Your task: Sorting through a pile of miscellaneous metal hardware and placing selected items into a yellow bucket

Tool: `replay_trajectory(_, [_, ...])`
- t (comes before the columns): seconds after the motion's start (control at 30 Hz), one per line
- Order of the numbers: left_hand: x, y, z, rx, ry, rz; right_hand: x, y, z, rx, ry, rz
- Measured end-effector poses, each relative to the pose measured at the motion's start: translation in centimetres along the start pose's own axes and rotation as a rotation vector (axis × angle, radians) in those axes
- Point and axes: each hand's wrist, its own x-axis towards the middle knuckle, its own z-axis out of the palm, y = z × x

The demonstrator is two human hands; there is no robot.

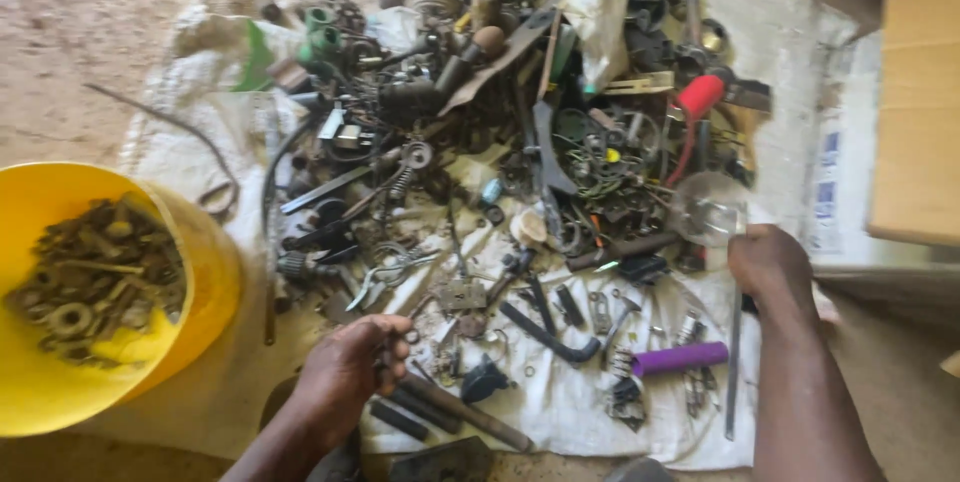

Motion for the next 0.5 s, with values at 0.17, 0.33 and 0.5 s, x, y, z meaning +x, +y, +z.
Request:
replay_trajectory(0.17, [-1.9, 2.3, 1.5, 0.050, 0.017, -0.014, -12.7, -13.5, 2.0, 0.418, 0.220, -0.469])
replay_trajectory(0.33, [-3.0, 3.4, 1.7, 0.114, -0.033, -0.007, -19.2, -27.3, 6.3, 0.692, -0.340, -0.619])
replay_trajectory(0.5, [-1.6, 1.9, 0.0, 0.011, 0.049, -0.025, -18.7, -33.4, 7.6, 0.858, -0.607, -0.182])
